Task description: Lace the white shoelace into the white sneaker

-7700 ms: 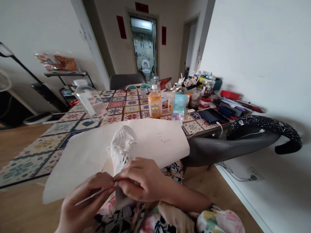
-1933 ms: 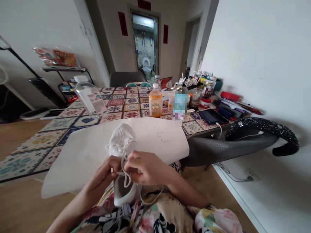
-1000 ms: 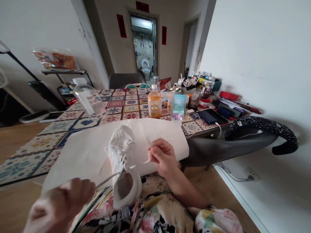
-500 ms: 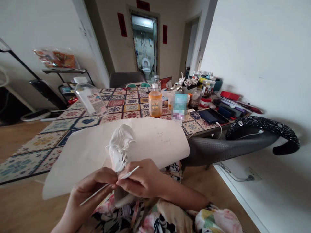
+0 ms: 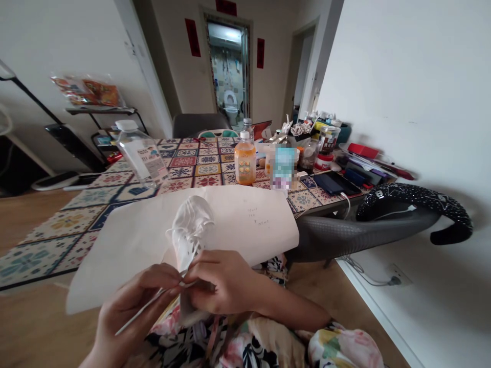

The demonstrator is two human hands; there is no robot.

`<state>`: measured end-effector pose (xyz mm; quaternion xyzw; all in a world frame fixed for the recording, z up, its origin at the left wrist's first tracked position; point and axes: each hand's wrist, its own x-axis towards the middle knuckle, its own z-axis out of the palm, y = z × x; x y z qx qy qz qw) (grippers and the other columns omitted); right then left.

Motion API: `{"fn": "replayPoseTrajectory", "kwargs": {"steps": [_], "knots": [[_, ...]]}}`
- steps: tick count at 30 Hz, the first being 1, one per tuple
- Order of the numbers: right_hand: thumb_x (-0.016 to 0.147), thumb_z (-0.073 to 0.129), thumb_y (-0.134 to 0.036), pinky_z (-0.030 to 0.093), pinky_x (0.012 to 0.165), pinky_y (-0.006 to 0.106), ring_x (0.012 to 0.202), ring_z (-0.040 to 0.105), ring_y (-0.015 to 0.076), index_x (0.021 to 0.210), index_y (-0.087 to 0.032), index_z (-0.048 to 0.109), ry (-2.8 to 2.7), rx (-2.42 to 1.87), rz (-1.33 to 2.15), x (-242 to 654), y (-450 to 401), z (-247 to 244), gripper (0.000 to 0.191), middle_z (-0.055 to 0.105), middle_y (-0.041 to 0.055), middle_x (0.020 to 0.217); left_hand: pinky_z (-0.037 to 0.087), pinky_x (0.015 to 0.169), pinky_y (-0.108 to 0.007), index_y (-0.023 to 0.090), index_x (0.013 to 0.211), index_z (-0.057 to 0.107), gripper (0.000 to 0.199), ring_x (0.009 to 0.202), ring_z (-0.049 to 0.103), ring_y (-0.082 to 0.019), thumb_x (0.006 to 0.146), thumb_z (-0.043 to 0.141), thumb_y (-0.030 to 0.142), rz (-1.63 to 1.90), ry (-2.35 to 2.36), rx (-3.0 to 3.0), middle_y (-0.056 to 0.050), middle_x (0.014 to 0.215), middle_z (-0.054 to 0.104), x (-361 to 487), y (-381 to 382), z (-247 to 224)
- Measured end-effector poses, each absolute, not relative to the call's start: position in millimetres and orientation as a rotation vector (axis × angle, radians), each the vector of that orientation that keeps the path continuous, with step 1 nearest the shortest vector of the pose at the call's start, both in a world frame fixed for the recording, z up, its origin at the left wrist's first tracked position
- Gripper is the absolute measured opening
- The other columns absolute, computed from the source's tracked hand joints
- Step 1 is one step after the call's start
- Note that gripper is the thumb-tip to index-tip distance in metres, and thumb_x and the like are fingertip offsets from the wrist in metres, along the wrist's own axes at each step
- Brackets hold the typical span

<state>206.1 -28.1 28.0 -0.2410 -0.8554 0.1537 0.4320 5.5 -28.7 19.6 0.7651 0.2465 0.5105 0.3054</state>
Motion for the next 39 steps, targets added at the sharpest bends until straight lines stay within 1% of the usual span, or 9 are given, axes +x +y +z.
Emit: {"fn": "replayPoseTrajectory", "kwargs": {"steps": [4, 14, 19, 21, 23, 27, 30, 33, 39], "knots": [[0.097, 0.057, -0.031, 0.051, 0.07, 0.023, 0.078, 0.064, 0.0138, 0.096, -0.018, 0.058, -2.107, -0.572, 0.168, 205, -26, 24, 0.013, 0.068, 0.0051, 0.086, 0.056, 0.064, -0.019, 0.024, 0.084, 0.07, 0.014, 0.07, 0.068, -0.015, 0.081, 0.069, 0.011, 1.355, 0.733, 1.858, 0.0, 0.077, 0.071, 8, -30, 20], [0.099, 0.046, -0.025, 0.04, 0.057, 0.028, 0.063, 0.054, 0.0129, 0.1, -0.018, 0.059, -2.066, -0.498, -0.334, 208, -27, 28, 0.014, 0.066, 0.0035, 0.084, 0.056, 0.052, -0.022, 0.022, 0.066, 0.077, 0.005, 0.056, 0.068, -0.018, 0.065, 0.08, 0.025, 1.216, 0.914, 1.527, -0.003, 0.061, 0.074, 11, -25, 28], [0.102, 0.043, -0.027, 0.051, 0.08, 0.03, 0.087, 0.061, 0.0154, 0.096, -0.022, 0.056, -1.955, -0.415, 0.227, 205, -33, 35, 0.015, 0.066, 0.0051, 0.092, 0.051, 0.048, -0.018, 0.02, 0.065, 0.075, 0.014, 0.051, 0.061, -0.013, 0.069, 0.082, 0.032, 1.199, 0.888, 1.45, 0.0, 0.058, 0.069, 10, -21, 19], [0.102, 0.046, -0.034, 0.051, 0.088, 0.035, 0.098, 0.061, 0.0182, 0.089, -0.024, 0.052, -1.799, -0.36, 0.516, 204, -32, 36, 0.018, 0.065, 0.0049, 0.091, 0.053, 0.054, -0.017, 0.019, 0.065, 0.071, 0.021, 0.058, 0.063, -0.013, 0.073, 0.081, 0.035, 1.276, 0.842, 1.34, -0.001, 0.064, 0.071, 10, -15, 15], [0.1, 0.048, -0.043, 0.052, 0.089, 0.038, 0.09, 0.062, 0.0196, 0.083, -0.025, 0.046, -1.556, -0.298, 0.762, 204, -27, 35, 0.025, 0.061, 0.0022, 0.079, 0.057, 0.066, -0.02, 0.019, 0.067, 0.066, 0.025, 0.069, 0.067, -0.015, 0.076, 0.08, 0.037, 1.405, 0.758, 1.134, -0.002, 0.072, 0.073, 10, -8, 15], [0.093, 0.055, -0.051, 0.053, 0.066, 0.032, 0.046, 0.045, 0.0138, 0.075, -0.026, 0.033, -1.223, -0.205, 1.112, 221, -6, 29, 0.038, 0.034, -0.0083, 0.052, 0.057, 0.062, -0.018, 0.02, 0.073, 0.058, 0.024, 0.052, 0.055, -0.008, 0.074, 0.082, 0.023, 1.487, 0.52, 0.71, 0.007, 0.056, 0.057, -1, 8, 19], [0.088, 0.061, -0.052, 0.04, 0.043, 0.023, 0.036, 0.031, 0.0117, 0.071, -0.025, 0.032, -1.239, -0.157, 1.198, 247, 9, 22, 0.043, 0.026, -0.0105, 0.047, 0.049, 0.047, -0.016, 0.021, 0.071, 0.055, 0.03, 0.039, 0.034, -0.006, 0.07, 0.085, 0.021, 1.41, 0.477, 0.716, 0.011, 0.045, 0.041, -18, 19, 17], [0.088, 0.062, -0.054, 0.031, 0.04, 0.021, 0.034, 0.026, 0.009, 0.07, -0.024, 0.035, -1.485, -0.042, 1.287, 269, 19, 15, 0.044, 0.03, -0.0112, 0.046, 0.043, 0.043, -0.019, 0.023, 0.068, 0.055, 0.033, 0.038, 0.027, -0.008, 0.069, 0.086, 0.033, 1.406, 0.562, 0.891, 0.011, 0.04, 0.035, -36, 25, 12], [0.092, 0.064, -0.041, 0.041, 0.059, 0.024, 0.061, 0.051, 0.012, 0.076, -0.017, 0.057, -1.931, -0.434, 1.243, 265, 16, 20, 0.03, 0.057, -0.001, 0.071, 0.037, 0.044, -0.024, 0.024, 0.067, 0.058, 0.031, 0.039, 0.028, -0.009, 0.075, 0.078, 0.047, 1.309, 0.65, 1.214, 0.008, 0.045, 0.036, -49, 18, 2]]}}
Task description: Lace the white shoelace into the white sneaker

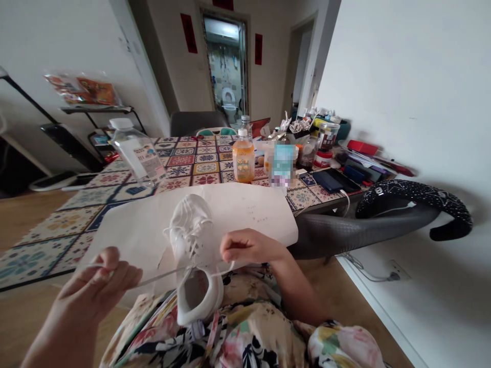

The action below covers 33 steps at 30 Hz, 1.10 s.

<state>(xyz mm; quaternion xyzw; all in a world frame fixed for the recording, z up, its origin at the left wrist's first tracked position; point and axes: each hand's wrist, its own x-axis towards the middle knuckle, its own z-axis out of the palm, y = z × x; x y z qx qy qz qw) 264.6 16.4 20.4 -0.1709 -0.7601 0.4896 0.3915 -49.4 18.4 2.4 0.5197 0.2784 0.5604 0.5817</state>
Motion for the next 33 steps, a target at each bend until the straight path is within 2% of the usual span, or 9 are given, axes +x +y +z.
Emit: {"fn": "replayPoseTrajectory", "kwargs": {"steps": [5, 9, 12, 15, 20, 24, 28, 30, 33], "knots": [[0.095, 0.06, -0.021, 0.043, 0.073, 0.024, 0.079, 0.056, 0.0136, 0.088, -0.016, 0.06, -2.197, -0.91, 0.755, 244, 4, 32, 0.009, 0.06, 0.0017, 0.087, 0.027, 0.044, -0.021, 0.024, 0.091, 0.064, 0.025, 0.046, 0.036, -0.012, 0.091, 0.059, 0.048, 0.983, 0.95, 1.683, 0.006, 0.055, 0.044, -35, 11, -4], [0.093, 0.06, -0.011, 0.044, 0.076, 0.024, 0.086, 0.062, 0.0155, 0.095, -0.017, 0.062, -2.311, -0.991, 0.733, 243, -2, 35, 0.006, 0.067, 0.0029, 0.092, 0.032, 0.048, -0.021, 0.023, 0.089, 0.062, 0.018, 0.05, 0.043, -0.013, 0.092, 0.056, 0.039, 0.829, 0.994, 2.092, 0.006, 0.054, 0.051, -27, 17, -2], [0.092, 0.061, -0.009, 0.045, 0.078, 0.024, 0.086, 0.063, 0.0154, 0.09, -0.016, 0.065, -2.344, -0.943, 0.74, 248, 1, 34, 0.008, 0.067, 0.0025, 0.089, 0.032, 0.047, -0.02, 0.023, 0.087, 0.063, 0.018, 0.046, 0.041, -0.012, 0.091, 0.055, 0.039, 0.799, 1.041, 2.182, 0.008, 0.049, 0.048, -27, 18, 0], [0.092, 0.063, -0.015, 0.047, 0.077, 0.023, 0.081, 0.062, 0.0139, 0.084, -0.016, 0.066, -2.32, -0.803, 0.842, 254, 6, 31, 0.008, 0.066, 0.0008, 0.084, 0.029, 0.043, -0.019, 0.022, 0.081, 0.066, 0.019, 0.041, 0.039, -0.011, 0.086, 0.059, 0.039, 0.813, 1.073, 2.223, 0.008, 0.045, 0.046, -27, 15, 4], [0.09, 0.068, -0.038, 0.048, 0.073, 0.024, 0.075, 0.061, 0.0128, 0.081, -0.016, 0.068, -2.161, -0.531, 1.119, 261, 16, 25, 0.024, 0.064, 0.0001, 0.079, 0.033, 0.042, -0.019, 0.022, 0.071, 0.069, 0.019, 0.042, 0.045, -0.012, 0.084, 0.062, 0.034, 0.828, 0.993, 2.257, 0.005, 0.049, 0.057, -27, 15, 11], [0.08, 0.078, -0.043, 0.05, 0.083, 0.029, 0.083, 0.063, 0.0147, 0.074, -0.017, 0.068, -1.906, -0.369, 1.284, 253, 19, 17, 0.028, 0.066, 0.0025, 0.089, 0.047, 0.055, -0.021, 0.022, 0.068, 0.069, 0.019, 0.057, 0.058, -0.016, 0.084, 0.065, 0.03, 0.906, 0.711, 2.234, -0.002, 0.064, 0.065, -35, 20, 12], [0.074, 0.082, -0.048, 0.049, 0.093, 0.039, 0.096, 0.067, 0.0203, 0.072, -0.018, 0.066, -1.593, -0.297, 1.517, 232, 15, 6, 0.034, 0.07, 0.0059, 0.091, 0.054, 0.075, -0.032, 0.022, 0.067, 0.069, 0.027, 0.083, 0.066, -0.025, 0.086, 0.068, 0.041, 1.036, 0.57, 2.017, -0.011, 0.089, 0.072, -37, 13, 14], [0.07, 0.084, -0.052, 0.051, 0.087, 0.039, 0.087, 0.069, 0.0199, 0.07, -0.018, 0.064, -1.494, -0.294, 1.572, 220, 11, 2, 0.04, 0.07, 0.0054, 0.083, 0.054, 0.081, -0.038, 0.022, 0.064, 0.068, 0.032, 0.09, 0.067, -0.029, 0.085, 0.07, 0.046, 1.087, 0.547, 1.821, -0.011, 0.089, 0.072, -31, 6, 13], [0.062, 0.087, -0.055, 0.054, 0.069, 0.032, 0.063, 0.064, 0.0146, 0.066, -0.018, 0.061, -1.359, -0.364, 1.576, 207, 7, -3, 0.045, 0.067, 0.0011, 0.07, 0.054, 0.073, -0.035, 0.022, 0.065, 0.067, 0.03, 0.073, 0.064, -0.023, 0.082, 0.074, 0.046, 1.204, 0.445, 1.558, -0.005, 0.069, 0.066, -17, 1, 5]]}}
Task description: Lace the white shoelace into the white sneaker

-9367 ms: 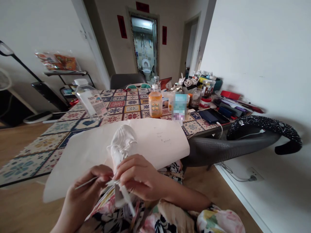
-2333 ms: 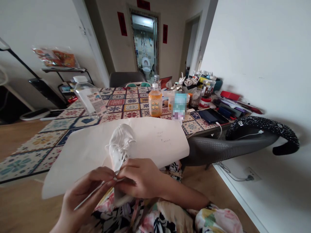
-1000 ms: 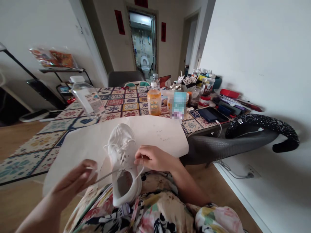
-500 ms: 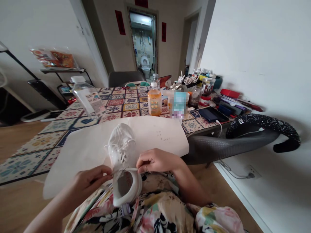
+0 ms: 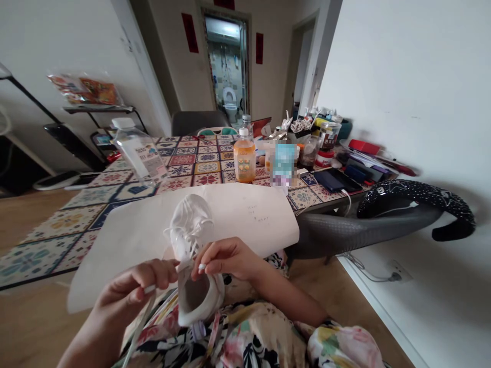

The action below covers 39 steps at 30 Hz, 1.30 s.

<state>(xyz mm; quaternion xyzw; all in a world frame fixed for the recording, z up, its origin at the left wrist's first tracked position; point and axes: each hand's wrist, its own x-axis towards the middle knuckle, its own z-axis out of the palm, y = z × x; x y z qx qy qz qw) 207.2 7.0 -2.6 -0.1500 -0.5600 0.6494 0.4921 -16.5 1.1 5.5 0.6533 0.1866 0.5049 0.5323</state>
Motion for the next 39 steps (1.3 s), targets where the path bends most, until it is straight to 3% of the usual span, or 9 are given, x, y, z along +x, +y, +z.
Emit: {"fn": "replayPoseTrajectory", "kwargs": {"steps": [3, 5, 11, 16, 19, 26, 32, 35, 39], "knots": [[0.06, 0.086, -0.059, 0.047, 0.05, 0.023, 0.047, 0.053, 0.0092, 0.064, -0.018, 0.06, -1.278, -0.434, 1.569, 201, 6, -5, 0.049, 0.061, -0.003, 0.061, 0.047, 0.058, -0.026, 0.02, 0.063, 0.067, 0.033, 0.06, 0.055, -0.016, 0.08, 0.076, 0.046, 1.272, 0.473, 1.458, -0.001, 0.061, 0.059, -7, 4, -2], [0.063, 0.086, -0.057, 0.043, 0.046, 0.021, 0.046, 0.051, 0.0077, 0.067, -0.017, 0.061, -1.272, -0.451, 1.564, 200, 6, -5, 0.047, 0.06, -0.0033, 0.062, 0.046, 0.057, -0.025, 0.019, 0.061, 0.068, 0.035, 0.06, 0.054, -0.016, 0.078, 0.077, 0.048, 1.274, 0.536, 1.499, -0.002, 0.06, 0.058, -4, 7, -2], [0.08, 0.077, -0.047, 0.052, 0.059, 0.023, 0.063, 0.059, 0.0093, 0.083, -0.019, 0.071, -1.475, -0.525, 1.219, 200, -1, 2, 0.029, 0.06, 0.0007, 0.086, 0.053, 0.063, -0.027, 0.023, 0.074, 0.08, 0.021, 0.068, 0.064, -0.018, 0.085, 0.073, 0.038, 1.249, 0.508, 1.758, -0.006, 0.075, 0.068, 3, 3, 8], [0.094, 0.063, -0.034, 0.052, 0.069, 0.024, 0.076, 0.063, 0.0127, 0.089, -0.019, 0.07, -1.724, -0.605, 0.744, 200, -12, 10, 0.018, 0.065, 0.0023, 0.082, 0.053, 0.061, -0.022, 0.023, 0.085, 0.077, 0.003, 0.065, 0.065, -0.014, 0.084, 0.075, 0.025, 1.297, 0.599, 1.697, -0.002, 0.071, 0.069, 11, -1, 4], [0.095, 0.063, -0.032, 0.051, 0.069, 0.023, 0.074, 0.064, 0.0121, 0.089, -0.018, 0.067, -1.772, -0.617, 0.636, 200, -15, 12, 0.015, 0.066, 0.0018, 0.081, 0.055, 0.059, -0.022, 0.023, 0.096, 0.072, 0.017, 0.063, 0.067, -0.015, 0.08, 0.078, 0.026, 1.294, 0.662, 1.56, -0.001, 0.074, 0.071, 14, -2, 3], [0.094, 0.063, -0.039, 0.051, 0.072, 0.025, 0.074, 0.063, 0.0136, 0.085, -0.019, 0.065, -1.787, -0.667, 0.693, 201, -18, 18, 0.022, 0.066, 0.0015, 0.078, 0.051, 0.061, -0.022, 0.019, 0.08, 0.07, 0.004, 0.066, 0.063, -0.015, 0.084, 0.071, 0.021, 1.348, 0.739, 1.769, -0.001, 0.071, 0.068, 15, -4, 4], [0.092, 0.061, -0.038, 0.051, 0.056, 0.021, 0.06, 0.062, 0.0111, 0.09, -0.021, 0.057, -1.491, -0.689, 0.985, 195, -15, 5, 0.018, 0.06, -0.0022, 0.074, 0.05, 0.064, -0.024, 0.021, 0.079, 0.066, 0.009, 0.069, 0.061, -0.015, 0.085, 0.068, 0.015, 1.324, 0.678, 1.841, -0.001, 0.072, 0.067, 16, -4, 2], [0.09, 0.063, -0.03, 0.056, 0.071, 0.026, 0.078, 0.067, 0.014, 0.098, -0.021, 0.06, -1.616, -0.727, 0.771, 198, -15, 7, 0.012, 0.065, 0.0019, 0.088, 0.05, 0.064, -0.022, 0.021, 0.078, 0.065, 0.012, 0.069, 0.059, -0.014, 0.083, 0.069, 0.012, 1.371, 0.691, 1.782, 0.001, 0.074, 0.065, 16, -4, 1], [0.089, 0.061, -0.023, 0.057, 0.084, 0.03, 0.091, 0.067, 0.0164, 0.12, -0.021, 0.056, -1.786, -0.744, 0.543, 207, -18, 16, 0.031, 0.067, 0.0056, 0.102, 0.049, 0.065, -0.019, 0.021, 0.077, 0.066, 0.012, 0.07, 0.058, -0.012, 0.081, 0.07, 0.011, 1.379, 0.695, 1.71, 0.002, 0.074, 0.064, 16, -4, 0]]}}
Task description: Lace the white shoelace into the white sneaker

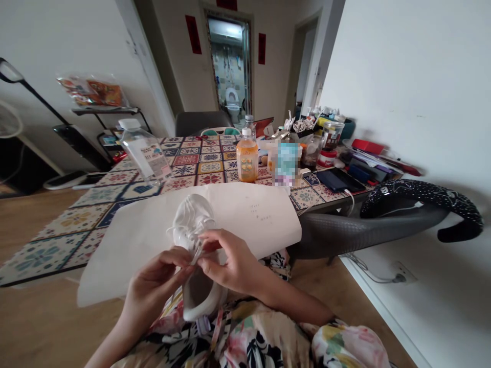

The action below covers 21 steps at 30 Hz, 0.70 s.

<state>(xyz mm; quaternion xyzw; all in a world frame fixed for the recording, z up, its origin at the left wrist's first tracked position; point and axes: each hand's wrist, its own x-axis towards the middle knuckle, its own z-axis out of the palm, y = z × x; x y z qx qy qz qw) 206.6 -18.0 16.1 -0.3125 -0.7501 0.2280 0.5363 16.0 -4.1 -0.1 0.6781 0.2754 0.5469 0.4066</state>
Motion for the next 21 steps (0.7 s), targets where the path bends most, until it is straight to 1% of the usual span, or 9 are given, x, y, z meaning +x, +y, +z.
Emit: {"fn": "replayPoseTrajectory", "kwargs": {"steps": [2, 3, 7, 9, 11, 14, 17, 21], "knots": [[0.09, 0.061, -0.024, 0.056, 0.085, 0.032, 0.094, 0.067, 0.0177, 0.124, -0.02, 0.051, -1.824, -0.744, 0.428, 208.1, -20.0, 18.1, 0.036, 0.067, 0.007, 0.104, 0.049, 0.065, -0.018, 0.021, 0.077, 0.066, 0.011, 0.069, 0.058, -0.011, 0.081, 0.071, 0.012, 1.387, 0.707, 1.659, 0.002, 0.074, 0.064, 16.6, -4.5, -0.9], [0.091, 0.06, -0.025, 0.056, 0.086, 0.033, 0.095, 0.066, 0.0187, 0.124, -0.02, 0.05, -1.858, -0.739, 0.357, 208.1, -20.6, 18.4, 0.035, 0.067, 0.0076, 0.105, 0.049, 0.065, -0.018, 0.02, 0.076, 0.066, 0.011, 0.069, 0.058, -0.011, 0.081, 0.072, 0.012, 1.394, 0.715, 1.629, 0.002, 0.074, 0.064, 17.0, -4.8, -1.2], [0.092, 0.057, -0.021, 0.053, 0.082, 0.035, 0.086, 0.062, 0.0199, 0.111, -0.021, 0.053, -1.988, -0.748, 0.147, 205.8, -21.2, 18.7, 0.019, 0.067, 0.0059, 0.093, 0.05, 0.066, -0.019, 0.02, 0.075, 0.066, 0.011, 0.07, 0.059, -0.012, 0.08, 0.073, 0.014, 1.409, 0.719, 1.56, 0.001, 0.074, 0.064, 19.4, -5.7, -0.7], [0.092, 0.056, -0.017, 0.051, 0.08, 0.033, 0.084, 0.061, 0.0197, 0.108, -0.021, 0.055, -2.011, -0.781, 0.136, 204.9, -20.8, 19.5, 0.016, 0.066, 0.0048, 0.089, 0.051, 0.066, -0.018, 0.02, 0.074, 0.066, 0.011, 0.071, 0.06, -0.012, 0.079, 0.073, 0.013, 1.414, 0.72, 1.571, 0.001, 0.074, 0.065, 20.1, -5.6, 0.1], [0.093, 0.056, -0.015, 0.05, 0.08, 0.033, 0.086, 0.06, 0.0199, 0.107, -0.021, 0.056, -2.021, -0.804, 0.152, 204.6, -20.4, 20.5, 0.016, 0.066, 0.0052, 0.09, 0.051, 0.065, -0.018, 0.02, 0.074, 0.068, 0.011, 0.07, 0.061, -0.012, 0.078, 0.073, 0.012, 1.413, 0.725, 1.609, 0.001, 0.073, 0.067, 19.7, -5.2, 0.5], [0.094, 0.055, -0.013, 0.049, 0.081, 0.033, 0.087, 0.059, 0.0199, 0.107, -0.02, 0.059, -2.032, -0.792, 0.17, 204.9, -19.5, 21.5, 0.015, 0.067, 0.0058, 0.091, 0.051, 0.066, -0.019, 0.022, 0.081, 0.072, 0.011, 0.07, 0.062, -0.012, 0.08, 0.073, 0.011, 1.408, 0.716, 1.711, 0.001, 0.075, 0.069, 16.7, -4.1, -0.2], [0.096, 0.056, -0.014, 0.048, 0.082, 0.033, 0.088, 0.059, 0.0198, 0.104, -0.019, 0.061, -2.037, -0.792, 0.207, 205.0, -18.1, 21.0, 0.011, 0.067, 0.0065, 0.093, 0.052, 0.069, -0.022, 0.024, 0.089, 0.074, 0.017, 0.074, 0.064, -0.014, 0.082, 0.071, 0.01, 1.425, 0.696, 1.863, 0.0, 0.08, 0.071, 12.8, -2.5, -1.1], [0.095, 0.06, -0.017, 0.046, 0.085, 0.035, 0.089, 0.057, 0.0199, 0.095, -0.017, 0.064, -1.999, -0.83, 0.287, 204.2, -17.3, 20.5, 0.005, 0.064, 0.0068, 0.092, 0.051, 0.069, -0.024, 0.024, 0.09, 0.075, 0.018, 0.073, 0.064, -0.015, 0.083, 0.069, 0.008, 1.467, 0.703, 2.023, 0.001, 0.078, 0.071, 10.7, -0.8, 1.3]]}}
